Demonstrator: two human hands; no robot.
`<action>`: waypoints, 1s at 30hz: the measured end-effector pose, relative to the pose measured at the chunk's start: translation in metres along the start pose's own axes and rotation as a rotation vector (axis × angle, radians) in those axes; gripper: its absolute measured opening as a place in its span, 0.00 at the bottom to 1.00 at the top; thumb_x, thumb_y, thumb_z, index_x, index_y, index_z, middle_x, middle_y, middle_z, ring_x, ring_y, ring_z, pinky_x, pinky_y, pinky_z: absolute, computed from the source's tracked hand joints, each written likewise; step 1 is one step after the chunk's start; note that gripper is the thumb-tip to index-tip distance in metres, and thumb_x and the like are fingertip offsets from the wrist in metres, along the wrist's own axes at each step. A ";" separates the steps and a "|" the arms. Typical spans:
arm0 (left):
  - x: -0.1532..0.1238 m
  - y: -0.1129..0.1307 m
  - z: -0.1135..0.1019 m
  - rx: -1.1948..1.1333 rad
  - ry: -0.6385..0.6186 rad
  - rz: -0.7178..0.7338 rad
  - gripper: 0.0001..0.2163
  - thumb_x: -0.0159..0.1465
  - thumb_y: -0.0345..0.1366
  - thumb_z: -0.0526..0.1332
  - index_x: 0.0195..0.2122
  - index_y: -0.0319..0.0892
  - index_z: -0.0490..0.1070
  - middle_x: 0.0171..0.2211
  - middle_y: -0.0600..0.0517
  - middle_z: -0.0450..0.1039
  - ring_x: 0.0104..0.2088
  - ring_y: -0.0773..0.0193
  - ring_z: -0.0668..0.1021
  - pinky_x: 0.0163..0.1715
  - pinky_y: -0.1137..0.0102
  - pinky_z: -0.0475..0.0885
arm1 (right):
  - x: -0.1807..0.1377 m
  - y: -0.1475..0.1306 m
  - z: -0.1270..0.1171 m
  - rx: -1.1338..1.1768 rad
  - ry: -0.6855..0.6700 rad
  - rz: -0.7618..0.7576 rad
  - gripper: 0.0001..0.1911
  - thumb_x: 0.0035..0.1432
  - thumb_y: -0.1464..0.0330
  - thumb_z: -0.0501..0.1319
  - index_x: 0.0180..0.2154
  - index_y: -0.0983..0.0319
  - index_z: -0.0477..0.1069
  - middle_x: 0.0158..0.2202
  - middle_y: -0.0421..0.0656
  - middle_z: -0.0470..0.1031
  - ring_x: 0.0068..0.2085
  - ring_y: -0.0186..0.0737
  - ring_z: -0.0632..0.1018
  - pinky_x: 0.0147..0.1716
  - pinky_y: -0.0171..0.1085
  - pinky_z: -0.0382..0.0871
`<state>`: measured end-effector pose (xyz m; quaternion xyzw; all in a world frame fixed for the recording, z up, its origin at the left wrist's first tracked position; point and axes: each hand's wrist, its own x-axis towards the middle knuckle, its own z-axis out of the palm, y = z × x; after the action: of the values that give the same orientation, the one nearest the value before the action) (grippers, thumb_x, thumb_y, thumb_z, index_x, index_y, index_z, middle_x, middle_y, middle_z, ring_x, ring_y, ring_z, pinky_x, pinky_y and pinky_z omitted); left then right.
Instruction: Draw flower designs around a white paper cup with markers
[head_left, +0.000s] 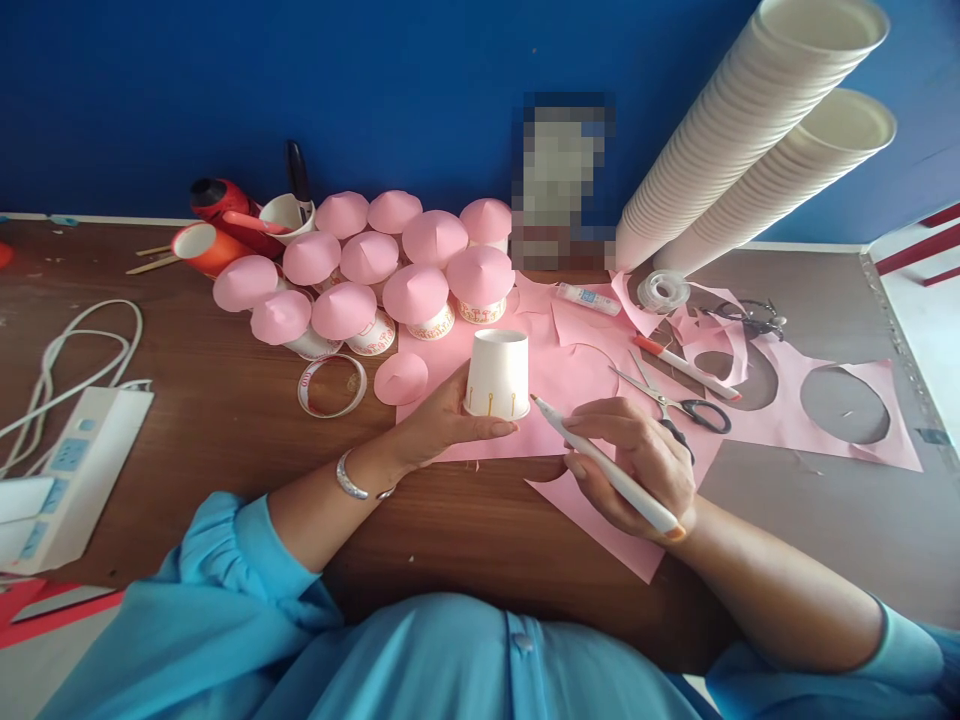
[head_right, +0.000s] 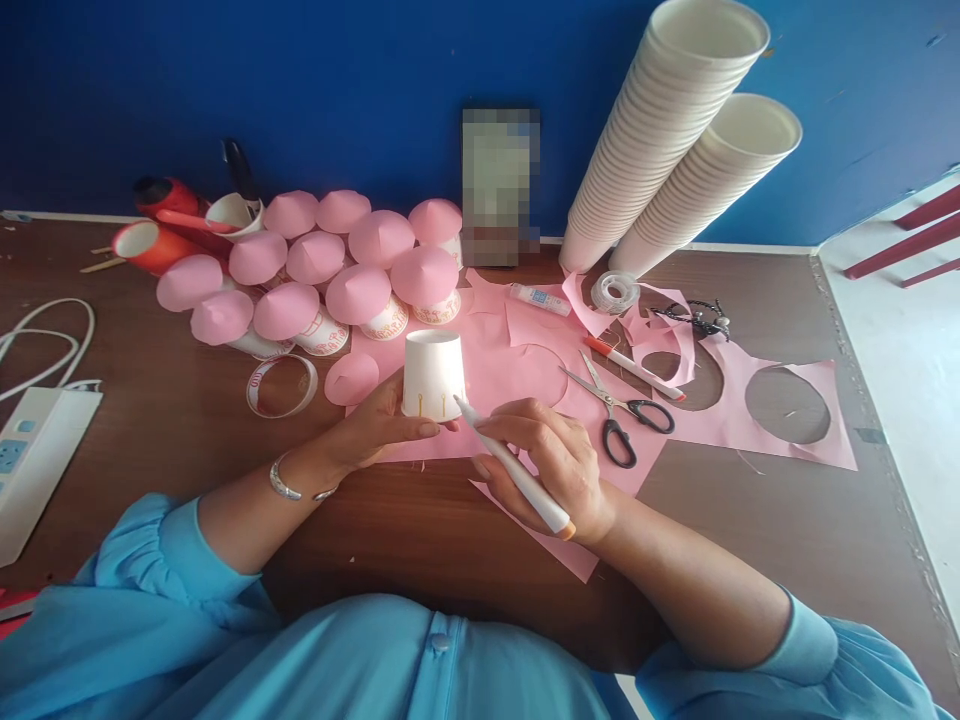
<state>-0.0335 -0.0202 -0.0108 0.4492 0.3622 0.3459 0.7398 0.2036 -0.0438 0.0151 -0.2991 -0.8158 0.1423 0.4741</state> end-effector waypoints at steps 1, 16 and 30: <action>0.000 -0.001 -0.001 -0.026 -0.002 -0.004 0.24 0.55 0.42 0.79 0.48 0.42 0.73 0.40 0.50 0.77 0.41 0.58 0.78 0.43 0.62 0.75 | 0.000 0.000 0.000 0.002 -0.005 -0.005 0.12 0.66 0.74 0.63 0.51 0.61 0.73 0.32 0.45 0.80 0.30 0.43 0.83 0.25 0.39 0.80; -0.001 -0.008 -0.009 -0.177 -0.020 -0.015 0.22 0.56 0.38 0.78 0.50 0.42 0.78 0.43 0.48 0.80 0.43 0.57 0.81 0.48 0.59 0.79 | 0.003 -0.002 -0.001 0.022 -0.060 0.013 0.07 0.67 0.76 0.61 0.46 0.62 0.71 0.33 0.44 0.80 0.32 0.39 0.84 0.28 0.35 0.81; 0.000 -0.005 -0.009 -0.125 -0.067 -0.007 0.21 0.59 0.38 0.76 0.53 0.44 0.78 0.43 0.49 0.80 0.44 0.56 0.82 0.49 0.59 0.77 | 0.001 0.000 0.002 0.041 -0.063 0.024 0.07 0.69 0.74 0.61 0.48 0.61 0.71 0.33 0.43 0.79 0.31 0.38 0.83 0.27 0.35 0.78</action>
<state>-0.0397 -0.0179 -0.0179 0.4123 0.3165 0.3501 0.7793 0.2015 -0.0431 0.0148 -0.2944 -0.8237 0.1739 0.4524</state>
